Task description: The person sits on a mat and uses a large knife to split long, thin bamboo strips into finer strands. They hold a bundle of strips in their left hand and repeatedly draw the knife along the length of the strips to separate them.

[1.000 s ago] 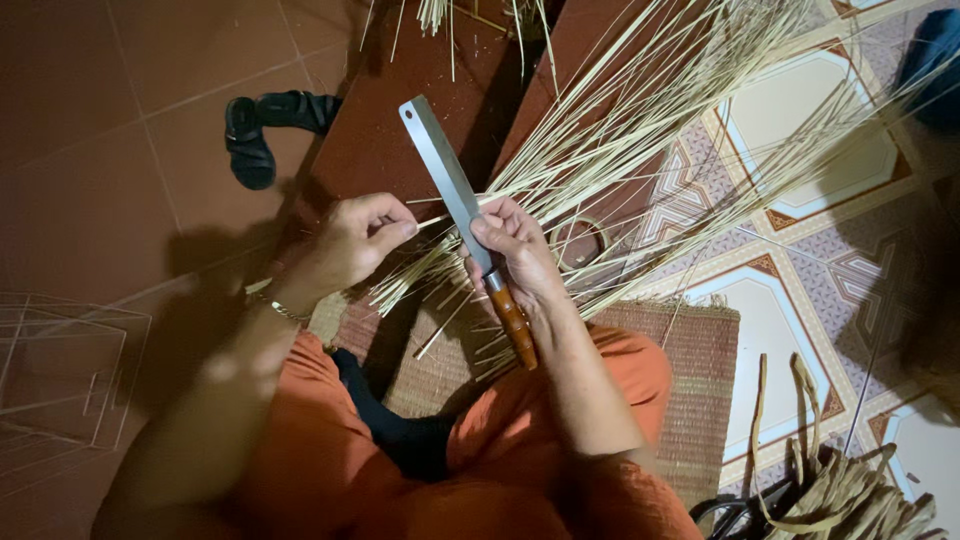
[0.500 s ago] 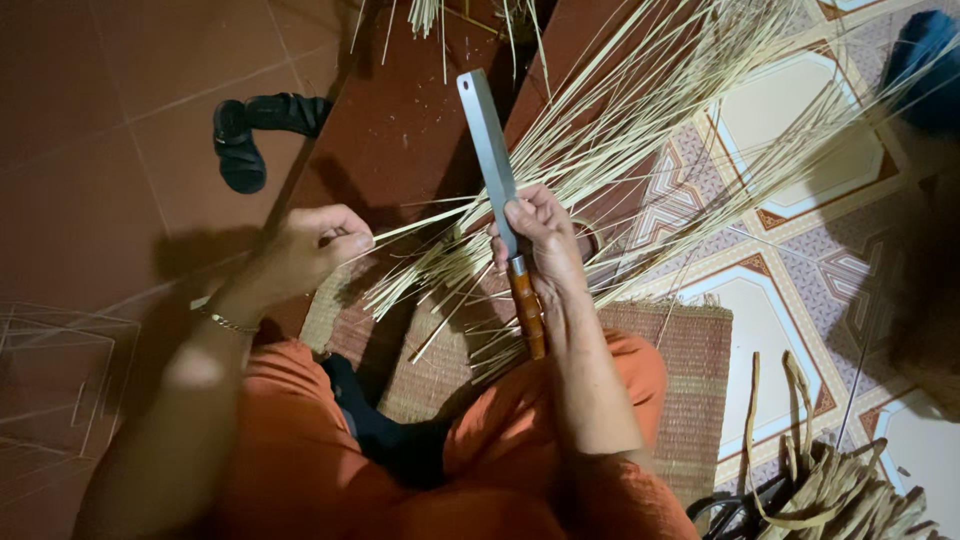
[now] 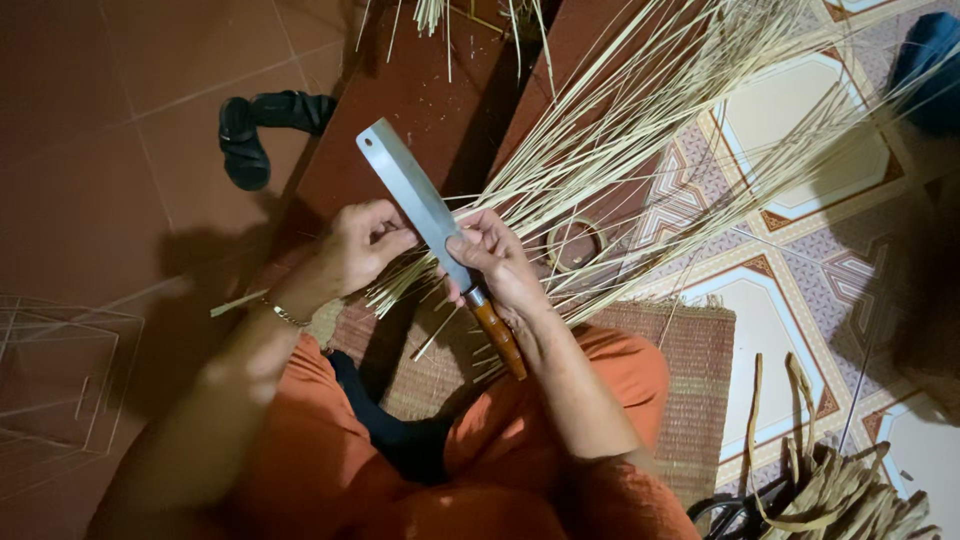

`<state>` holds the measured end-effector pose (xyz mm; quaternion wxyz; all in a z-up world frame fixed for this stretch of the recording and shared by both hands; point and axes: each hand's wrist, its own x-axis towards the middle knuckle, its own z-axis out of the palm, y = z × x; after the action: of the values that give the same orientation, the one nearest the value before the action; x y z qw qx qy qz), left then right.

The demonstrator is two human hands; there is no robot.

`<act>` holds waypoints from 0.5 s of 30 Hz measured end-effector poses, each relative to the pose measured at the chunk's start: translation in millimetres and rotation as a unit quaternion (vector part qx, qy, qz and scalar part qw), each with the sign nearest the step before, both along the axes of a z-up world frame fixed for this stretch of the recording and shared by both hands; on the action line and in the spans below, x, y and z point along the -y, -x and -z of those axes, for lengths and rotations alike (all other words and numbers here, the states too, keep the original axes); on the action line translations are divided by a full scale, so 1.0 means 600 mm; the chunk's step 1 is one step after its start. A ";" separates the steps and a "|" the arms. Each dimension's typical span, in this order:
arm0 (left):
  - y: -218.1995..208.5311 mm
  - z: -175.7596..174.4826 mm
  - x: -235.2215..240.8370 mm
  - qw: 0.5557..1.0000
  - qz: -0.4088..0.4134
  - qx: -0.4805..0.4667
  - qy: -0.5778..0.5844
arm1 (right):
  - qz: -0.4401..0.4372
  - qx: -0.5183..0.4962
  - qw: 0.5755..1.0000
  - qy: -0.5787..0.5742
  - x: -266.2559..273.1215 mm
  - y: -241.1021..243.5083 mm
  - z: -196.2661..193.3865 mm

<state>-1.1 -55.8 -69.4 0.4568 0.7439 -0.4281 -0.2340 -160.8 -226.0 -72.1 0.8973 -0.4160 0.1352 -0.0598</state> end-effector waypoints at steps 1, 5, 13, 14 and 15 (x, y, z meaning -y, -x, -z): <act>0.000 -0.007 -0.003 1.000 0.000 0.004 -0.015 | 0.001 0.003 1.000 -0.001 0.002 0.000 -0.002; 0.006 -0.029 0.000 0.998 -0.020 -0.006 -0.061 | 0.001 0.010 1.000 0.005 0.006 0.002 -0.004; 0.001 -0.059 -0.012 0.995 0.004 -0.072 -0.068 | 0.046 0.027 0.999 -0.011 0.043 0.001 0.016; -0.001 -0.062 -0.015 0.995 0.007 -0.070 -0.074 | 0.059 0.033 0.998 -0.019 0.051 0.003 0.018; -0.002 -0.066 -0.015 0.995 0.004 -0.069 -0.078 | 0.074 0.039 0.996 -0.026 0.056 0.003 0.019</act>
<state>0.2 -46.6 -29.9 0.4245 0.7579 -0.3789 -0.3190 -162.8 -259.9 -83.6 0.9057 -0.3785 0.1318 -0.1382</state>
